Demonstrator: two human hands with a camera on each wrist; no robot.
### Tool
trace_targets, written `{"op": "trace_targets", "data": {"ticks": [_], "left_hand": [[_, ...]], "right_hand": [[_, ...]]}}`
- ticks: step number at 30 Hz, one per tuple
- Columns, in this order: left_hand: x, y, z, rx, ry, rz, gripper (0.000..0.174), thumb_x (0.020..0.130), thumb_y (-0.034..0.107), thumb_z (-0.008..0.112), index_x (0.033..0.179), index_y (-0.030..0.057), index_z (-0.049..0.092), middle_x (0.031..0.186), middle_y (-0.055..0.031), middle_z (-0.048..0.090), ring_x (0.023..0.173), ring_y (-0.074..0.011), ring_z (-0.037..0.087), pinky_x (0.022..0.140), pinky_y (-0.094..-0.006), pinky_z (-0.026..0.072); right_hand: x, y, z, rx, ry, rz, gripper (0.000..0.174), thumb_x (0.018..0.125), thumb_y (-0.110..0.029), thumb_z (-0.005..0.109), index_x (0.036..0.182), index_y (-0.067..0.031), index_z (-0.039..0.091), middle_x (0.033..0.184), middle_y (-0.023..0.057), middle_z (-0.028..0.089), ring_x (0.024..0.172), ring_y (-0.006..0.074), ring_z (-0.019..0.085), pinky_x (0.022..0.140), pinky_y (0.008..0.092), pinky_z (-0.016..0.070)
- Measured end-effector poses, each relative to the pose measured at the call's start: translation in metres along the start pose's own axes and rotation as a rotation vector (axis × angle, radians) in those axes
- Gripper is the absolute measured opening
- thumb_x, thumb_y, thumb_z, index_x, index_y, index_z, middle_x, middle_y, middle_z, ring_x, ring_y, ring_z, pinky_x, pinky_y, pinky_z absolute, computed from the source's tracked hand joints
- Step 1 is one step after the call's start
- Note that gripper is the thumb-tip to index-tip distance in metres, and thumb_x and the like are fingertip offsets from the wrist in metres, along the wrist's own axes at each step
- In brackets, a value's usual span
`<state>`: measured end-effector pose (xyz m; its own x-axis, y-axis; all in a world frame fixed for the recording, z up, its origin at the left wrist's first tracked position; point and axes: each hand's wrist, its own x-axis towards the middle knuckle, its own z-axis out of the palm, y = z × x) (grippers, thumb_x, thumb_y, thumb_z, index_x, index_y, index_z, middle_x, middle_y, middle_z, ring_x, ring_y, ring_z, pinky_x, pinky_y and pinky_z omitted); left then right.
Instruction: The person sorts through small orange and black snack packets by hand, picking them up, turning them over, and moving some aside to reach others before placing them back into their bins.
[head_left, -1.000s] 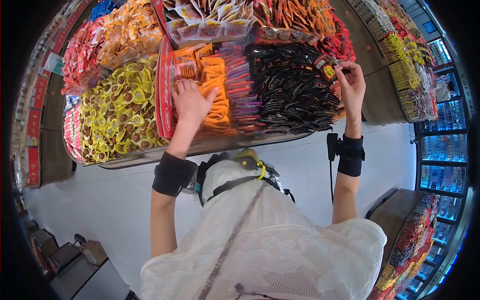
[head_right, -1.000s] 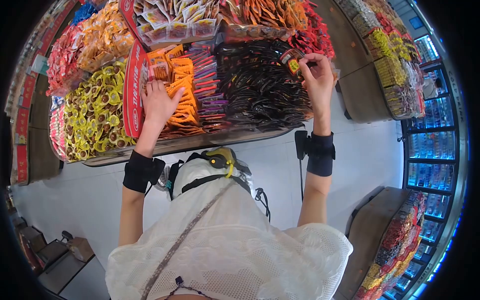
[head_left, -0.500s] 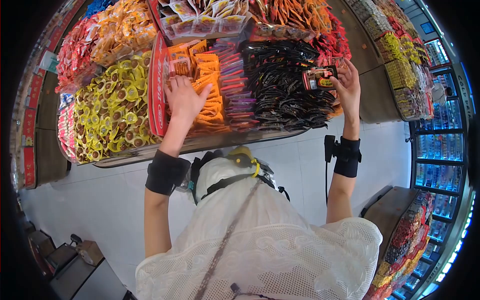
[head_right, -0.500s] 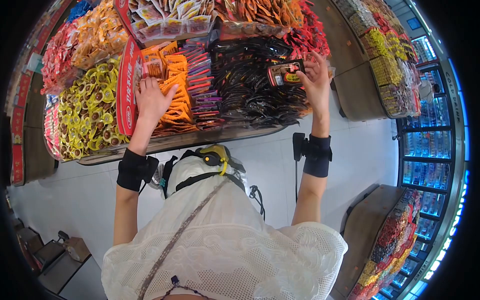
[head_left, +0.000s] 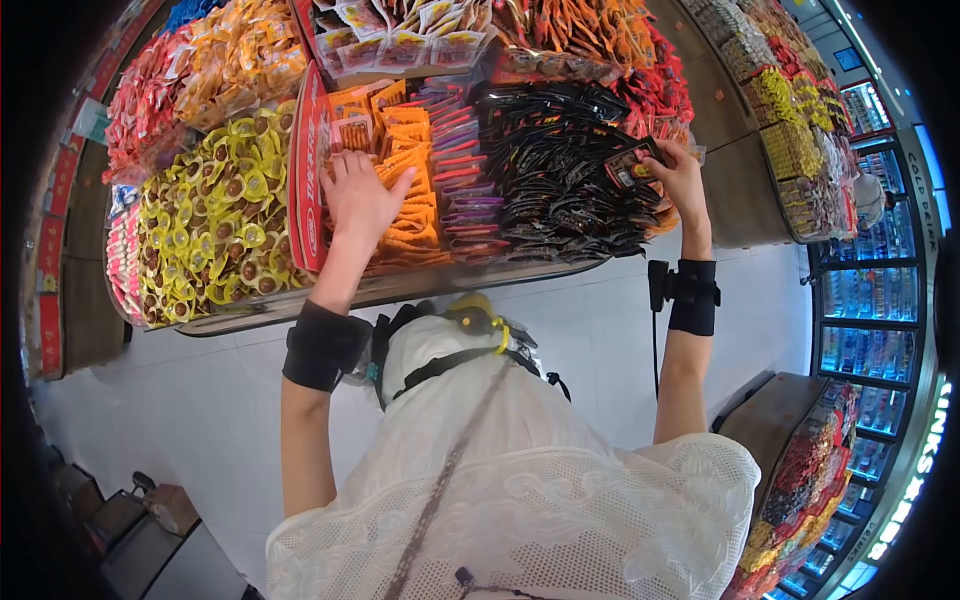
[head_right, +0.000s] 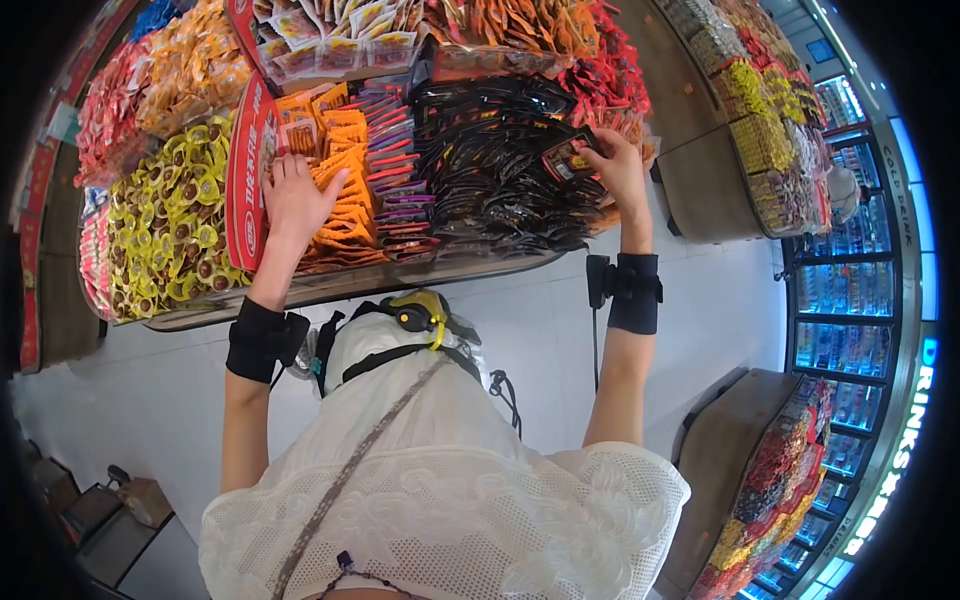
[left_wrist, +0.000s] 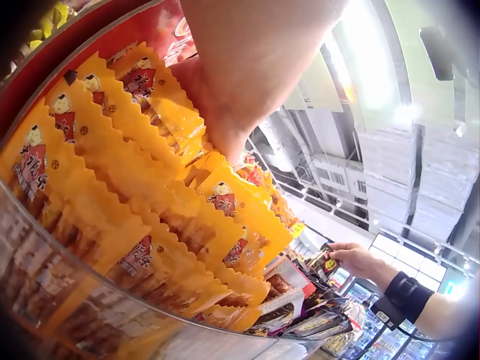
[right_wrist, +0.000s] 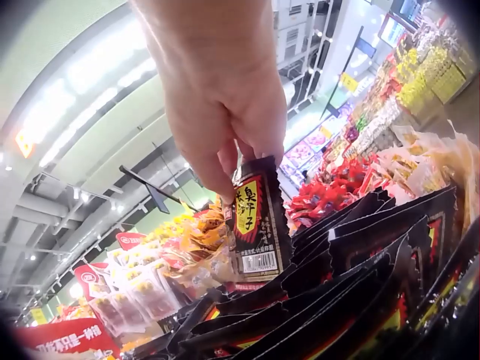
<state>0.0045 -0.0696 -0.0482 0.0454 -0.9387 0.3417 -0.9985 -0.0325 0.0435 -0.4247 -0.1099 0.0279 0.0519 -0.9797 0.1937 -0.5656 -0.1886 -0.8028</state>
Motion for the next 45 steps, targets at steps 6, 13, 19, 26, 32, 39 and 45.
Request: {"op": "trace_targets", "data": {"ticks": [6, 13, 19, 26, 32, 39, 45], "left_hand": [[0.0, -0.001, 0.002, 0.018, 0.036, 0.012, 0.075, 0.078, 0.062, 0.046, 0.106, -0.0064, 0.053, 0.112, -0.0212, 0.051, 0.109, -0.0316, 0.043, 0.092, -0.0473, 0.0317], [0.0, -0.001, 0.001, -0.009, 0.018, 0.009, 0.073, 0.078, 0.062, 0.047, 0.104, -0.0057, 0.053, 0.112, -0.021, 0.051, 0.109, -0.0319, 0.043, 0.091, -0.0475, 0.0323], [-0.001, 0.0, -0.003, -0.029, 0.024, 0.002, 0.07, 0.078, 0.06, 0.048, 0.104, -0.0046, 0.054, 0.111, -0.0198, 0.051, 0.109, -0.0314, 0.043, 0.092, -0.0466, 0.0316], [-0.001, -0.001, 0.001, -0.002, 0.065, 0.028, 0.069, 0.078, 0.06, 0.048, 0.103, -0.0043, 0.055, 0.108, -0.0191, 0.052, 0.108, -0.0312, 0.044, 0.092, -0.0461, 0.0313], [-0.001, 0.0, 0.0, 0.002, 0.059, 0.023, 0.071, 0.078, 0.061, 0.047, 0.104, -0.0049, 0.054, 0.109, -0.0198, 0.053, 0.107, -0.031, 0.045, 0.091, -0.0463, 0.0327], [0.0, 0.0, 0.002, 0.006, 0.04, 0.015, 0.071, 0.078, 0.061, 0.047, 0.103, -0.0051, 0.054, 0.11, -0.0197, 0.053, 0.108, -0.0305, 0.045, 0.089, -0.0456, 0.0344], [0.0, 0.0, 0.001, 0.013, 0.038, 0.015, 0.072, 0.078, 0.061, 0.047, 0.104, -0.0051, 0.054, 0.111, -0.0199, 0.053, 0.108, -0.0304, 0.045, 0.089, -0.0451, 0.0343]], "right_hand": [[-0.007, -0.004, -0.009, -0.18, -0.068, 0.077, 0.024, 0.076, -0.006, 0.066, 0.098, 0.002, 0.061, 0.085, 0.0022, 0.065, 0.077, 0.0076, 0.057, 0.071, 0.0224, 0.0443], [0.038, 0.002, -0.009, -0.056, 0.02, -0.092, 0.02, 0.078, -0.003, 0.063, 0.098, -0.0007, 0.062, 0.083, 0.0002, 0.065, 0.074, 0.0059, 0.054, 0.067, 0.0223, 0.0429], [0.062, -0.005, 0.003, 0.043, -0.133, -0.079, 0.019, 0.081, -0.003, 0.062, 0.1, -0.001, 0.061, 0.083, -0.0015, 0.064, 0.073, 0.0043, 0.053, 0.068, 0.021, 0.0424], [0.068, 0.021, -0.002, -0.03, -0.21, -0.021, 0.017, 0.081, 0.0, 0.06, 0.098, -0.0002, 0.062, 0.086, -0.001, 0.064, 0.078, 0.005, 0.055, 0.07, 0.0212, 0.0432], [0.064, 0.046, -0.02, 0.044, -0.23, -0.038, 0.02, 0.081, 0.001, 0.059, 0.101, 0.0008, 0.062, 0.09, 0.0011, 0.065, 0.082, 0.0073, 0.057, 0.074, 0.023, 0.0444], [0.07, 0.067, -0.027, -0.112, -0.258, -0.068, 0.023, 0.078, -0.002, 0.061, 0.101, 0.0018, 0.061, 0.088, 0.0054, 0.066, 0.08, 0.0102, 0.059, 0.075, 0.0253, 0.045], [0.066, 0.035, -0.014, -0.429, -0.232, -0.159, 0.024, 0.077, -0.006, 0.063, 0.099, 0.0026, 0.059, 0.082, 0.0113, 0.065, 0.074, 0.0145, 0.058, 0.07, 0.029, 0.0445]]}}
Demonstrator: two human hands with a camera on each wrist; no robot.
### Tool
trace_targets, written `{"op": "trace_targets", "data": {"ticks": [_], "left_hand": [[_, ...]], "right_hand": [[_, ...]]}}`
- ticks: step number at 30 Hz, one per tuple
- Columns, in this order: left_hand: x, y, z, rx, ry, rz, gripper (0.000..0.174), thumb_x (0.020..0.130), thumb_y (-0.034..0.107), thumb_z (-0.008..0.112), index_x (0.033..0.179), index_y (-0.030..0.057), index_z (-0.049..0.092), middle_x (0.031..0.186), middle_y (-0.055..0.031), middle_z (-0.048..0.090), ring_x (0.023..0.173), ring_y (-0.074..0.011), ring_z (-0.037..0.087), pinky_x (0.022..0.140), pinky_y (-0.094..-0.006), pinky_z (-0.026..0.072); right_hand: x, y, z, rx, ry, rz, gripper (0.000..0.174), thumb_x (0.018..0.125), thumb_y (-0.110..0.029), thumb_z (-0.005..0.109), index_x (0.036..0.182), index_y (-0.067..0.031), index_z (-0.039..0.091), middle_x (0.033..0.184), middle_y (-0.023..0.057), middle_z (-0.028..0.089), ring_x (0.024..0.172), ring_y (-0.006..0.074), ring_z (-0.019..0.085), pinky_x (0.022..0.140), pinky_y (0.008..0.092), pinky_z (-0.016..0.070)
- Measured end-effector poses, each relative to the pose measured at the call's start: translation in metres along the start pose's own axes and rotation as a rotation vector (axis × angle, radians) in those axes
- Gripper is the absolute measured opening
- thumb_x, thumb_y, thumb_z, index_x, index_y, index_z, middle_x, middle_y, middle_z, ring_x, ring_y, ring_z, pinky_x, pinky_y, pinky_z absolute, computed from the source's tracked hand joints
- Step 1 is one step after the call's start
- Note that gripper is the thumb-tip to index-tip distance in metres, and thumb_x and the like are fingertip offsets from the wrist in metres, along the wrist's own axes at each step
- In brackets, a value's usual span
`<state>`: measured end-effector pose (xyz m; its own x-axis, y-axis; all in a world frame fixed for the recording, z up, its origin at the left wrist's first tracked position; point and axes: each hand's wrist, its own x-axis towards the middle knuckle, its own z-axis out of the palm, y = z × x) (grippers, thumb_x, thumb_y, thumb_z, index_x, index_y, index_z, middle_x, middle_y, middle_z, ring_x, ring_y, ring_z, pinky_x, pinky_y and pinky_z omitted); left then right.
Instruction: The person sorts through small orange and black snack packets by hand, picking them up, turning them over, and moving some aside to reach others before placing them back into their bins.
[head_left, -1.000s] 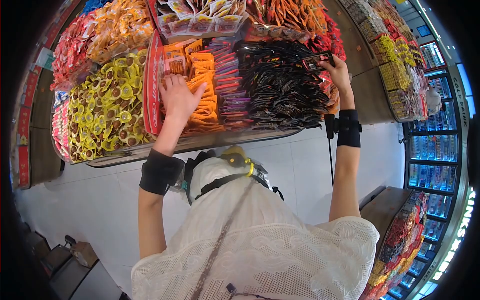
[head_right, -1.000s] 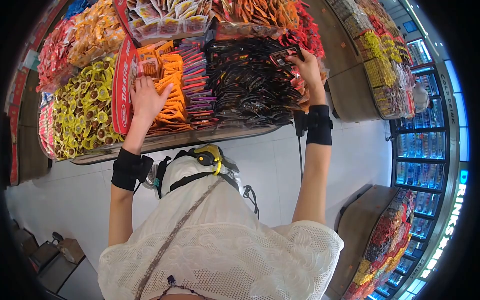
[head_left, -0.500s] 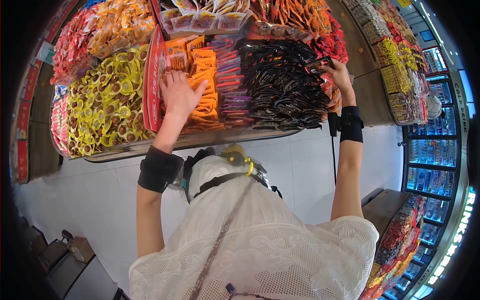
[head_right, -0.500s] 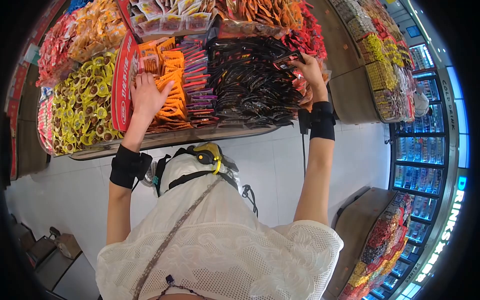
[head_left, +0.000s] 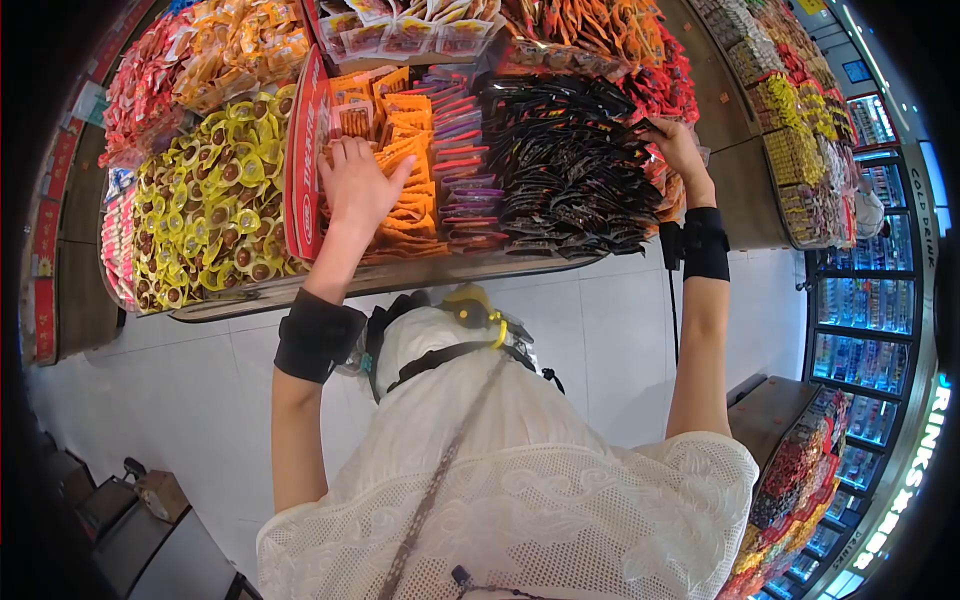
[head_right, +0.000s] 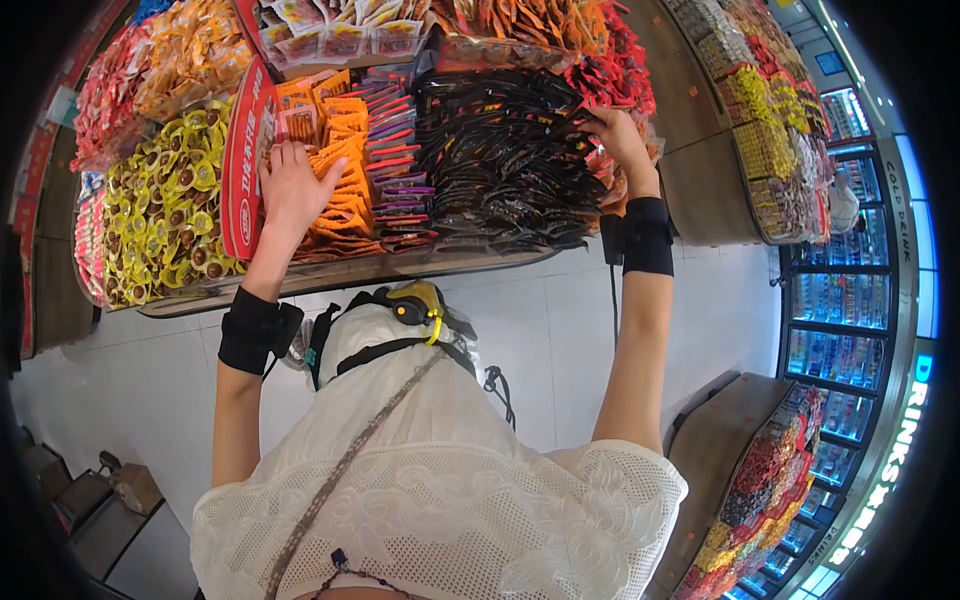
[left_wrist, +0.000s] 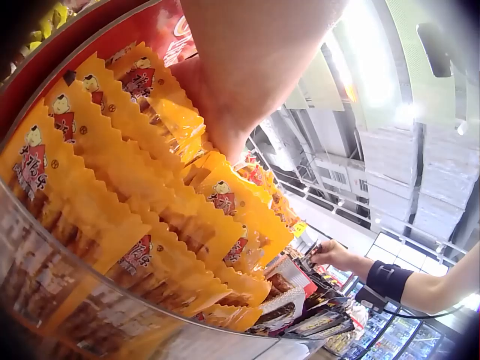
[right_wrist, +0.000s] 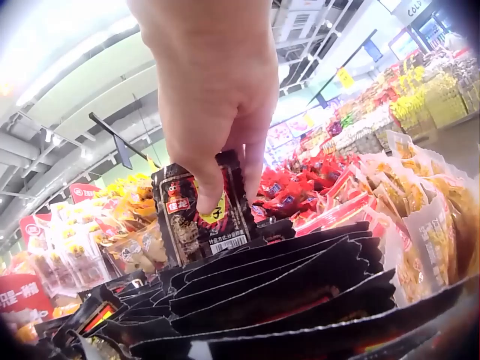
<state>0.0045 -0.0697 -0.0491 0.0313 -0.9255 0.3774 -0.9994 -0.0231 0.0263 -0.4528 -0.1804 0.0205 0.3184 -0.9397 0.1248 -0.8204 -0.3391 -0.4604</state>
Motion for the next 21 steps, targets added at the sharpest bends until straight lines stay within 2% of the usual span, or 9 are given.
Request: {"op": "trace_targets", "data": {"ticks": [3, 6, 9, 13, 16, 19, 21], "left_hand": [[0.0, 0.0, 0.001, 0.01, 0.023, 0.007, 0.072, 0.078, 0.061, 0.047, 0.104, -0.0051, 0.054, 0.11, -0.0198, 0.053, 0.108, -0.0303, 0.045, 0.089, -0.0453, 0.0339], [-0.001, -0.001, 0.0, -0.005, 0.035, 0.007, 0.071, 0.078, 0.061, 0.047, 0.103, -0.0051, 0.054, 0.109, -0.0197, 0.053, 0.108, -0.0303, 0.045, 0.09, -0.0458, 0.0334], [0.0, -0.001, 0.0, -0.01, 0.022, 0.006, 0.071, 0.078, 0.061, 0.047, 0.103, -0.005, 0.054, 0.108, -0.0194, 0.053, 0.107, -0.0303, 0.045, 0.09, -0.0462, 0.033], [0.0, 0.0, -0.001, -0.014, -0.004, 0.004, 0.072, 0.078, 0.062, 0.047, 0.103, -0.005, 0.054, 0.108, -0.019, 0.053, 0.107, -0.0303, 0.045, 0.09, -0.0462, 0.033], [0.0, 0.0, 0.001, 0.001, 0.012, 0.01, 0.072, 0.078, 0.062, 0.046, 0.103, -0.0048, 0.055, 0.108, -0.0188, 0.053, 0.107, -0.0302, 0.045, 0.091, -0.0461, 0.033], [0.0, -0.001, 0.002, 0.017, 0.031, 0.013, 0.072, 0.078, 0.062, 0.046, 0.103, -0.0047, 0.055, 0.108, -0.0188, 0.053, 0.107, -0.0301, 0.045, 0.09, -0.0458, 0.0333], [-0.001, -0.001, 0.002, 0.014, 0.03, 0.012, 0.072, 0.078, 0.062, 0.047, 0.103, -0.0047, 0.055, 0.108, -0.0188, 0.053, 0.108, -0.03, 0.045, 0.09, -0.0456, 0.0335]], "right_hand": [[0.004, 0.007, -0.001, -0.005, -0.07, 0.006, 0.022, 0.077, 0.002, 0.06, 0.099, 0.0032, 0.059, 0.088, 0.0076, 0.063, 0.081, 0.0132, 0.058, 0.074, 0.0277, 0.0445], [0.001, 0.014, -0.002, 0.079, -0.075, -0.003, 0.019, 0.076, 0.004, 0.059, 0.095, 0.0026, 0.06, 0.083, 0.004, 0.061, 0.081, 0.0114, 0.056, 0.073, 0.0272, 0.0442], [-0.004, 0.012, -0.011, 0.203, -0.141, -0.039, 0.019, 0.074, 0.0, 0.062, 0.093, 0.0027, 0.059, 0.078, 0.0085, 0.059, 0.075, 0.0128, 0.054, 0.07, 0.0287, 0.0438], [0.009, 0.02, -0.006, 0.054, -0.082, -0.062, 0.019, 0.075, 0.0, 0.061, 0.094, 0.0003, 0.061, 0.074, 0.0097, 0.06, 0.069, 0.0127, 0.055, 0.067, 0.0287, 0.0443], [0.018, 0.005, -0.004, 0.02, -0.104, 0.014, 0.02, 0.075, -0.004, 0.062, 0.094, 0.0003, 0.062, 0.071, 0.0136, 0.062, 0.063, 0.0183, 0.057, 0.063, 0.0314, 0.0449], [0.02, -0.015, -0.006, -0.143, -0.078, 0.046, 0.022, 0.074, -0.008, 0.063, 0.095, 0.0008, 0.063, 0.075, 0.0175, 0.063, 0.066, 0.0266, 0.061, 0.065, 0.0344, 0.0462], [0.014, -0.026, -0.003, -0.26, 0.016, 0.063, 0.024, 0.074, -0.009, 0.064, 0.096, 0.0, 0.063, 0.08, 0.0181, 0.064, 0.073, 0.0299, 0.062, 0.068, 0.0353, 0.0467]]}}
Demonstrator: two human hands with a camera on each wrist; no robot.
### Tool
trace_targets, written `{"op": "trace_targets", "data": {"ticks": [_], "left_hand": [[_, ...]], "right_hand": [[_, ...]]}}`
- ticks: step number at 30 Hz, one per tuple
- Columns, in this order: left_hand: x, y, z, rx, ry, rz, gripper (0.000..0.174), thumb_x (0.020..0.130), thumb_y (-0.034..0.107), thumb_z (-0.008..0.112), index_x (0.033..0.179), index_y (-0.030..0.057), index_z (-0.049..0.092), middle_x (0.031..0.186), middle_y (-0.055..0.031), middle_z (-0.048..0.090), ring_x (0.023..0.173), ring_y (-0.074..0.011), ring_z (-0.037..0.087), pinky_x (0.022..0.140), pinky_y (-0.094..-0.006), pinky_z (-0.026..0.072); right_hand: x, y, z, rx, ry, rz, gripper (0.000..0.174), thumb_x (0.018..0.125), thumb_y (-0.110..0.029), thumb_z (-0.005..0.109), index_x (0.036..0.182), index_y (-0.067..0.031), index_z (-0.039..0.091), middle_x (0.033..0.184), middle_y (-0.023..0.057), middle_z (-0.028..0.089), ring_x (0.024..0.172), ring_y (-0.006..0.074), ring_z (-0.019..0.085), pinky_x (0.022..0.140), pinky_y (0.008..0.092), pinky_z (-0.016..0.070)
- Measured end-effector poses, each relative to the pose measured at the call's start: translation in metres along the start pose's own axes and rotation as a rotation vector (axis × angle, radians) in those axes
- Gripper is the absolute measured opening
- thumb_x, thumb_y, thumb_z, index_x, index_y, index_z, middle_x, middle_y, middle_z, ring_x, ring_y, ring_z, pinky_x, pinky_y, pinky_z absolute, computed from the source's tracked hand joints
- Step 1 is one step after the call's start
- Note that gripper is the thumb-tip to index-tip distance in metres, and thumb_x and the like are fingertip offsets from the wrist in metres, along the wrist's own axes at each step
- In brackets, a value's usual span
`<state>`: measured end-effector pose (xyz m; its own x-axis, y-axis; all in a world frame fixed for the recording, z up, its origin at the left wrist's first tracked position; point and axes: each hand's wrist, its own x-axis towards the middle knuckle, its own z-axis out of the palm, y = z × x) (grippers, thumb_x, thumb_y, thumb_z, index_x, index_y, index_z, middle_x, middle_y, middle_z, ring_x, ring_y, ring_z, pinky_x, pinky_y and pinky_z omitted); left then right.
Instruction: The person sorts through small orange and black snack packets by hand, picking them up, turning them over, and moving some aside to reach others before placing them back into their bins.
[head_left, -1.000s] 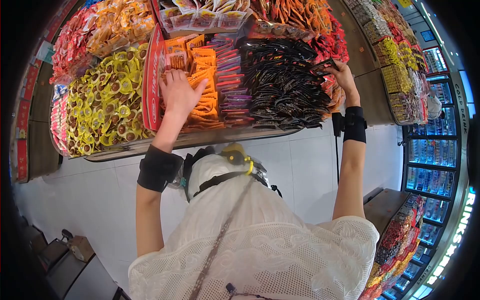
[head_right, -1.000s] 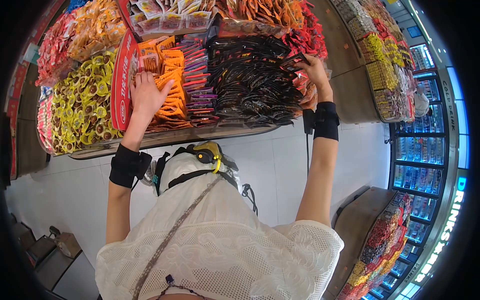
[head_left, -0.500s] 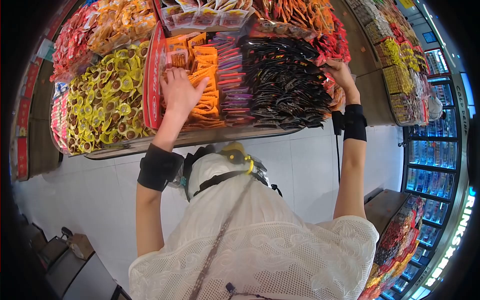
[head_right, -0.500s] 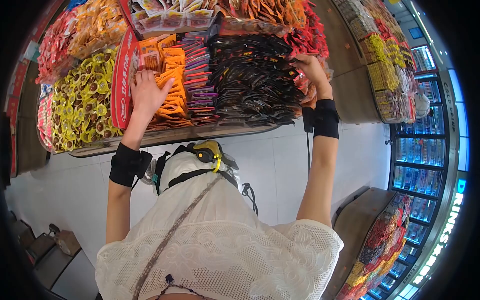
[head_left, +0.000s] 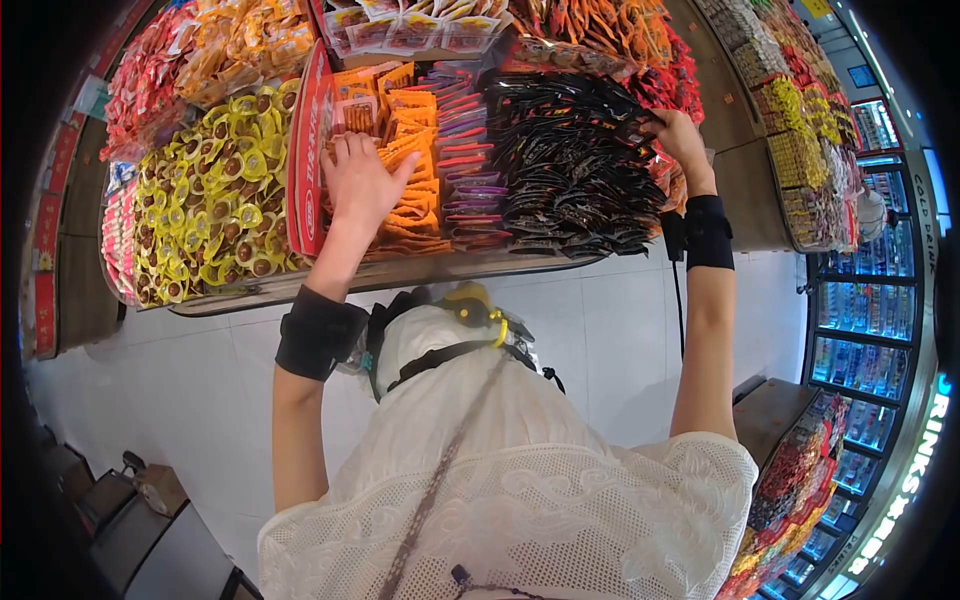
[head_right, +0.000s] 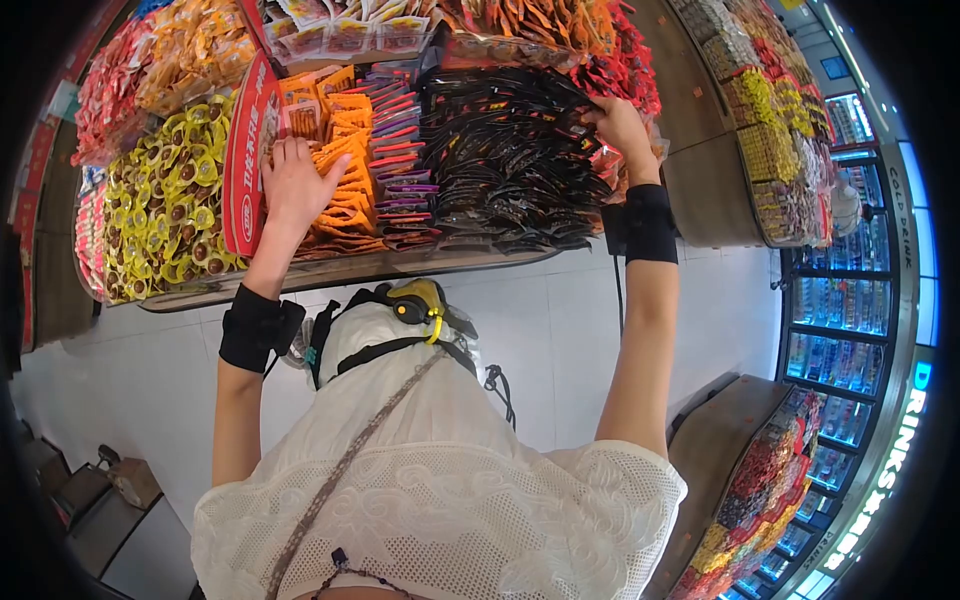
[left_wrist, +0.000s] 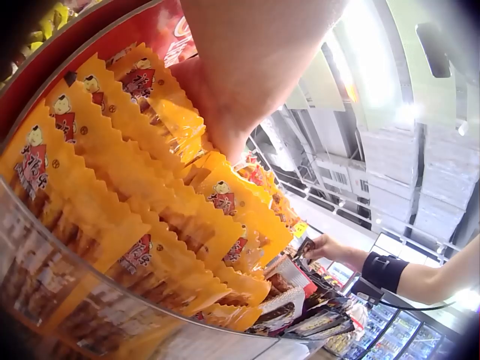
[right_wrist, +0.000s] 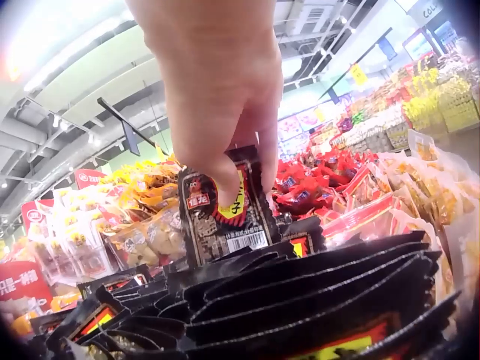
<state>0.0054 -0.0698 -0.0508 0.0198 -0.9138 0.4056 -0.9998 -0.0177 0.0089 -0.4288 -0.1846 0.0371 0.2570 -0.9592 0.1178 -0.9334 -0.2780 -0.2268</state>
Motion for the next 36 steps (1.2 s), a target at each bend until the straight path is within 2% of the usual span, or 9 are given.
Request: {"op": "trace_targets", "data": {"ticks": [4, 7, 10, 14, 17, 20, 23, 26, 36], "left_hand": [[0.001, 0.001, -0.003, -0.013, -0.024, -0.012, 0.072, 0.078, 0.062, 0.047, 0.104, -0.0046, 0.055, 0.109, -0.0191, 0.053, 0.108, -0.0299, 0.045, 0.09, -0.0455, 0.0336], [0.0, 0.0, -0.001, -0.005, -0.018, -0.014, 0.072, 0.078, 0.062, 0.046, 0.104, -0.0048, 0.054, 0.11, -0.0193, 0.053, 0.108, -0.0301, 0.045, 0.091, -0.0458, 0.033], [0.001, 0.001, -0.001, -0.003, -0.027, -0.011, 0.073, 0.078, 0.062, 0.046, 0.104, -0.0051, 0.054, 0.11, -0.0194, 0.053, 0.109, -0.0302, 0.045, 0.091, -0.0459, 0.0328], [0.001, 0.001, -0.002, -0.007, -0.043, -0.015, 0.073, 0.078, 0.063, 0.046, 0.105, -0.0054, 0.054, 0.111, -0.0195, 0.053, 0.109, -0.0303, 0.044, 0.091, -0.046, 0.0328], [0.001, 0.001, -0.001, -0.011, -0.032, -0.022, 0.074, 0.078, 0.063, 0.046, 0.105, -0.0054, 0.054, 0.111, -0.0195, 0.053, 0.11, -0.0304, 0.044, 0.092, -0.0461, 0.0324], [0.0, 0.001, -0.003, -0.02, -0.036, -0.018, 0.074, 0.078, 0.063, 0.046, 0.105, -0.0052, 0.054, 0.111, -0.0194, 0.052, 0.11, -0.0304, 0.044, 0.092, -0.0459, 0.0319], [0.001, 0.0, -0.003, -0.02, -0.057, -0.017, 0.073, 0.078, 0.063, 0.045, 0.105, -0.0049, 0.054, 0.112, -0.0194, 0.052, 0.11, -0.0304, 0.044, 0.093, -0.046, 0.0313], [0.002, 0.001, -0.003, -0.018, -0.058, -0.015, 0.073, 0.078, 0.063, 0.045, 0.105, -0.0047, 0.054, 0.111, -0.0191, 0.053, 0.109, -0.0303, 0.044, 0.093, -0.046, 0.0312], [0.001, 0.001, -0.001, -0.022, -0.039, -0.028, 0.073, 0.078, 0.062, 0.046, 0.105, -0.0049, 0.054, 0.112, -0.0193, 0.052, 0.108, -0.0305, 0.044, 0.093, -0.0465, 0.0316]], "right_hand": [[-0.003, 0.004, 0.008, -0.039, 0.06, 0.001, 0.026, 0.074, -0.01, 0.063, 0.099, -0.0028, 0.064, 0.087, 0.018, 0.064, 0.084, 0.0324, 0.061, 0.074, 0.0366, 0.0471], [-0.001, 0.007, 0.014, 0.096, -0.065, -0.187, 0.023, 0.078, -0.01, 0.061, 0.098, -0.0011, 0.064, 0.084, 0.0142, 0.066, 0.082, 0.0271, 0.064, 0.072, 0.0329, 0.0477], [-0.003, -0.005, 0.021, 0.011, -0.055, -0.129, 0.023, 0.077, -0.008, 0.061, 0.099, -0.0002, 0.064, 0.085, 0.014, 0.066, 0.083, 0.0273, 0.064, 0.073, 0.033, 0.0479], [0.0, -0.007, 0.036, -0.041, -0.072, -0.204, 0.029, 0.075, -0.004, 0.06, 0.103, 0.0023, 0.061, 0.09, 0.0162, 0.065, 0.086, 0.0291, 0.063, 0.074, 0.0344, 0.048], [0.001, -0.01, 0.025, -0.012, -0.132, -0.199, 0.027, 0.074, -0.004, 0.061, 0.101, 0.0002, 0.061, 0.091, 0.0156, 0.064, 0.087, 0.0305, 0.061, 0.074, 0.0359, 0.0477], [-0.003, -0.02, 0.012, -0.06, -0.027, -0.159, 0.023, 0.073, -0.006, 0.062, 0.095, -0.0018, 0.06, 0.09, 0.0145, 0.061, 0.087, 0.0308, 0.06, 0.074, 0.037, 0.0474], [-0.003, -0.022, 0.011, -0.076, 0.037, -0.22, 0.016, 0.07, -0.01, 0.062, 0.083, -0.0018, 0.06, 0.079, 0.014, 0.062, 0.077, 0.0307, 0.061, 0.07, 0.0376, 0.0475], [0.002, -0.01, 0.013, -0.07, -0.11, -0.169, 0.02, 0.07, -0.008, 0.065, 0.087, -0.0017, 0.059, 0.085, 0.0132, 0.06, 0.083, 0.0302, 0.059, 0.07, 0.0382, 0.0464], [-0.003, -0.013, 0.014, -0.12, -0.175, -0.244, 0.019, 0.067, -0.005, 0.063, 0.085, -0.0021, 0.059, 0.084, 0.0123, 0.062, 0.082, 0.0301, 0.06, 0.07, 0.0382, 0.0471]]}}
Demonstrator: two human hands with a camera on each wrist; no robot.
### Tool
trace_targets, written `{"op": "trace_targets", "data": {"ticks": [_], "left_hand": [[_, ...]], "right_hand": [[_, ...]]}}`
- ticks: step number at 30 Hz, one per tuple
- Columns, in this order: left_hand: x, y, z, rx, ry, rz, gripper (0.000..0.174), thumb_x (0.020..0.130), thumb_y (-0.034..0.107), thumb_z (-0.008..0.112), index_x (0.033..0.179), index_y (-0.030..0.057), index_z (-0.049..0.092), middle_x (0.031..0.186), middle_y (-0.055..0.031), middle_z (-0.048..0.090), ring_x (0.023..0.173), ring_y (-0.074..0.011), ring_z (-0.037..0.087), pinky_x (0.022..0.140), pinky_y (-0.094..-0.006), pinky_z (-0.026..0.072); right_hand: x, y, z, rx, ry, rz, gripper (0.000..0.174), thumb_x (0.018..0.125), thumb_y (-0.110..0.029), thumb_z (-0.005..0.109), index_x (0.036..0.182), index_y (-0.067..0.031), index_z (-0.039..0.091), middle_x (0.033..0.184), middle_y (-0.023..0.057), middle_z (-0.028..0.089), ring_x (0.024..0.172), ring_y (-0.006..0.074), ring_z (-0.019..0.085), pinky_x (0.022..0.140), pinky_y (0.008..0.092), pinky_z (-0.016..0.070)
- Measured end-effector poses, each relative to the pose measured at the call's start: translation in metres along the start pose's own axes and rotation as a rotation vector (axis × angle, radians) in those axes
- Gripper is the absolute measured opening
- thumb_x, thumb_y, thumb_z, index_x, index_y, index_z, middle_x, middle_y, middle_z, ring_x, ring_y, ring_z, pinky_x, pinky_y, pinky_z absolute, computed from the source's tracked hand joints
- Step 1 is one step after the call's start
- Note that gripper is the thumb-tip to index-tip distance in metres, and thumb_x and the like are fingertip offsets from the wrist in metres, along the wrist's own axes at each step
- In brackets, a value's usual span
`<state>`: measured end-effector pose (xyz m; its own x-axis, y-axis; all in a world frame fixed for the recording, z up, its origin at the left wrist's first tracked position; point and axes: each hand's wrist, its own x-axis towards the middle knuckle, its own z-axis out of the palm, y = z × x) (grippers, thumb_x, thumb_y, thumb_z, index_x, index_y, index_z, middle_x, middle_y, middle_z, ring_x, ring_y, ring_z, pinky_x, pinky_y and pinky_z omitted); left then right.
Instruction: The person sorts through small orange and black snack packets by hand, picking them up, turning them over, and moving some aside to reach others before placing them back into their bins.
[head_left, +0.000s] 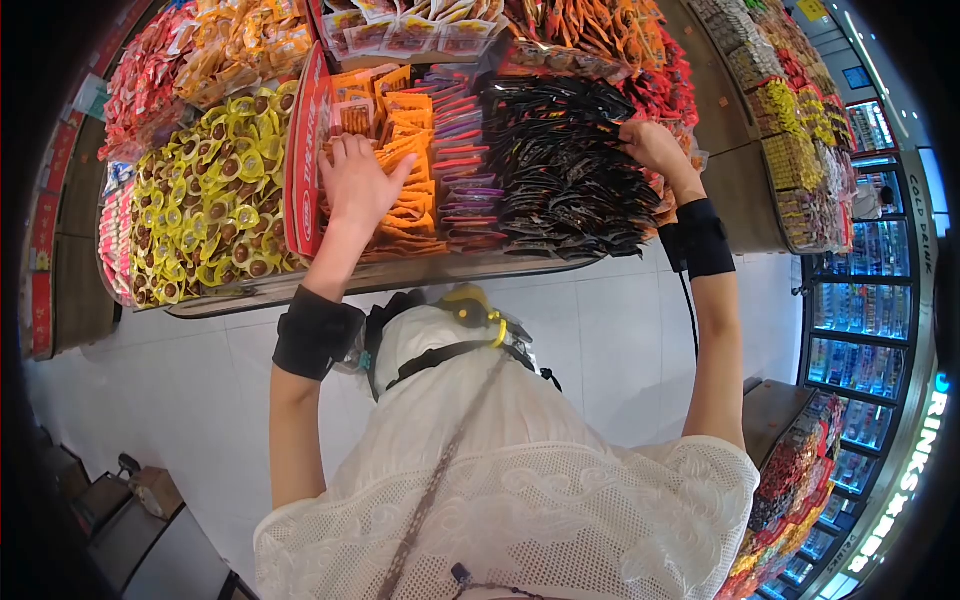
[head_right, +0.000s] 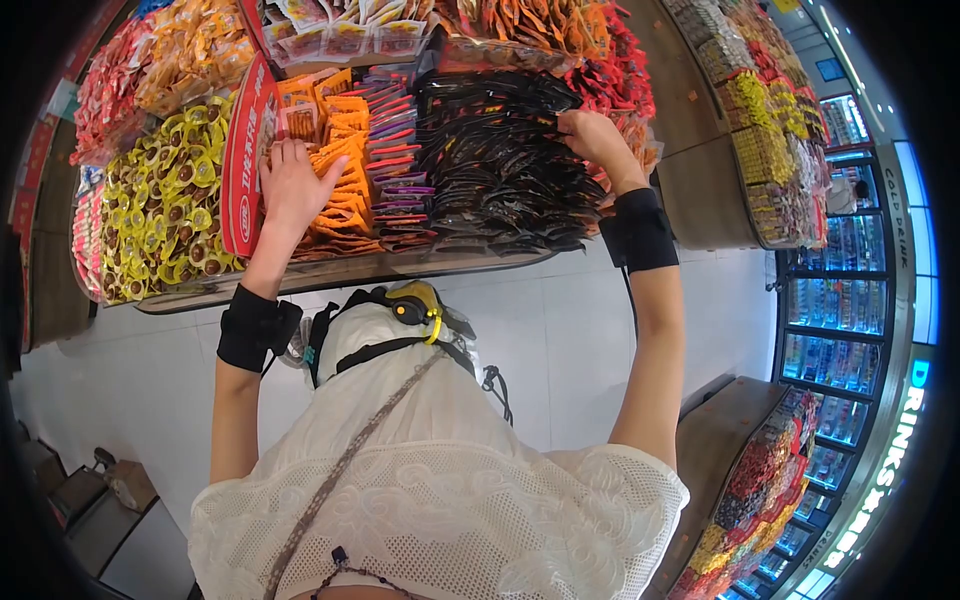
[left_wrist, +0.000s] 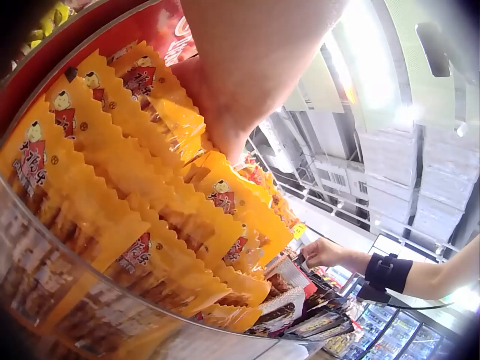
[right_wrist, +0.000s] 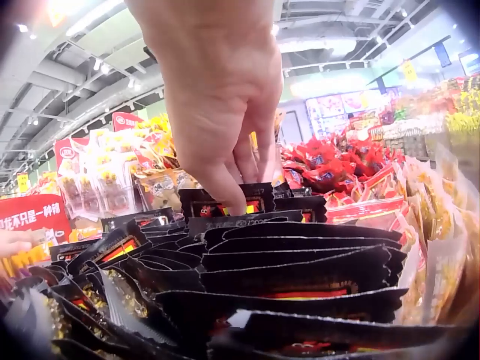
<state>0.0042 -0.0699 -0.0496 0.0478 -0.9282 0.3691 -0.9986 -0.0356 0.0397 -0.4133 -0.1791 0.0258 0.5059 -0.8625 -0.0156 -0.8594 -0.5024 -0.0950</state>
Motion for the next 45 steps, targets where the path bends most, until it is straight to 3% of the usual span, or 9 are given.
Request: {"op": "trace_targets", "data": {"ticks": [5, 8, 11, 17, 26, 39, 42, 44, 45], "left_hand": [[-0.001, -0.001, 0.0, -0.009, 0.031, 0.017, 0.073, 0.078, 0.062, 0.046, 0.106, -0.0051, 0.054, 0.111, -0.0199, 0.052, 0.108, -0.0306, 0.045, 0.093, -0.0475, 0.0316], [0.001, 0.0, -0.006, -0.037, -0.04, -0.001, 0.073, 0.078, 0.062, 0.046, 0.106, -0.0054, 0.054, 0.11, -0.0201, 0.053, 0.109, -0.0308, 0.045, 0.093, -0.0474, 0.0315], [-0.001, -0.001, 0.0, -0.01, 0.036, 0.014, 0.074, 0.078, 0.062, 0.045, 0.106, -0.0056, 0.054, 0.11, -0.0201, 0.053, 0.11, -0.0309, 0.045, 0.094, -0.0473, 0.0313], [0.0, 0.001, -0.003, 0.008, -0.018, -0.008, 0.074, 0.079, 0.062, 0.044, 0.107, -0.0053, 0.054, 0.112, -0.0203, 0.052, 0.111, -0.0311, 0.044, 0.095, -0.0475, 0.0304], [0.0, 0.0, -0.002, -0.014, -0.049, -0.014, 0.074, 0.079, 0.062, 0.044, 0.108, -0.0059, 0.053, 0.114, -0.0202, 0.051, 0.113, -0.0313, 0.042, 0.096, -0.0485, 0.0295], [0.001, 0.0, -0.004, -0.025, -0.076, -0.023, 0.077, 0.08, 0.063, 0.042, 0.111, -0.0066, 0.051, 0.115, -0.0199, 0.051, 0.113, -0.0311, 0.042, 0.097, -0.0486, 0.0295], [-0.001, 0.0, -0.005, -0.032, -0.098, -0.033, 0.077, 0.08, 0.062, 0.042, 0.112, -0.0068, 0.051, 0.117, -0.0202, 0.05, 0.115, -0.0315, 0.041, 0.098, -0.0492, 0.0282], [0.001, 0.002, -0.008, -0.017, -0.104, -0.048, 0.077, 0.081, 0.063, 0.041, 0.113, -0.007, 0.051, 0.118, -0.0202, 0.049, 0.116, -0.0316, 0.039, 0.098, -0.0493, 0.0269], [0.0, 0.003, -0.011, 0.0, -0.115, -0.053, 0.078, 0.081, 0.063, 0.04, 0.114, -0.0071, 0.05, 0.119, -0.0201, 0.048, 0.117, -0.0316, 0.039, 0.099, -0.0491, 0.0262]], "right_hand": [[0.007, -0.018, -0.003, 0.036, 0.064, -0.066, 0.021, 0.067, -0.005, 0.063, 0.088, -0.0025, 0.06, 0.085, 0.0115, 0.062, 0.082, 0.0294, 0.06, 0.07, 0.0373, 0.0477], [0.015, -0.02, -0.004, -0.021, -0.059, -0.062, 0.022, 0.067, -0.005, 0.064, 0.088, -0.0024, 0.061, 0.086, 0.0114, 0.063, 0.083, 0.0289, 0.061, 0.071, 0.037, 0.0481], [0.015, -0.014, -0.006, -0.03, -0.061, -0.032, 0.022, 0.066, -0.006, 0.065, 0.087, -0.0018, 0.06, 0.084, 0.012, 0.064, 0.081, 0.0298, 0.061, 0.07, 0.0378, 0.0479], [0.008, 0.005, 0.001, -0.068, -0.069, 0.035, 0.017, 0.066, -0.011, 0.065, 0.082, -0.0055, 0.061, 0.078, 0.0108, 0.063, 0.08, 0.0305, 0.06, 0.068, 0.0397, 0.047], [0.013, 0.004, 0.013, -0.103, -0.092, 0.012, 0.02, 0.069, -0.012, 0.066, 0.087, -0.0038, 0.066, 0.082, 0.0135, 0.065, 0.08, 0.0297, 0.062, 0.071, 0.0382, 0.0486], [0.014, 0.008, 0.027, -0.07, 0.05, -0.032, 0.011, 0.068, -0.01, 0.06, 0.077, -0.0089, 0.067, 0.072, 0.0123, 0.064, 0.071, 0.0299, 0.062, 0.066, 0.0398, 0.0497], [0.02, 0.007, 0.03, -0.174, -0.036, 0.047, 0.011, 0.069, -0.012, 0.059, 0.076, -0.0112, 0.067, 0.072, 0.0124, 0.064, 0.07, 0.03, 0.062, 0.065, 0.0405, 0.0501], [0.021, 0.01, 0.028, -0.152, 0.006, -0.047, 0.009, 0.071, -0.013, 0.057, 0.073, -0.0108, 0.065, 0.07, 0.0124, 0.063, 0.07, 0.0308, 0.062, 0.064, 0.0419, 0.0499], [0.022, 0.003, 0.017, -0.201, -0.115, -0.05, 0.016, 0.07, -0.009, 0.05, 0.075, -0.007, 0.066, 0.074, 0.0149, 0.063, 0.07, 0.0326, 0.061, 0.063, 0.0406, 0.0486]]}}
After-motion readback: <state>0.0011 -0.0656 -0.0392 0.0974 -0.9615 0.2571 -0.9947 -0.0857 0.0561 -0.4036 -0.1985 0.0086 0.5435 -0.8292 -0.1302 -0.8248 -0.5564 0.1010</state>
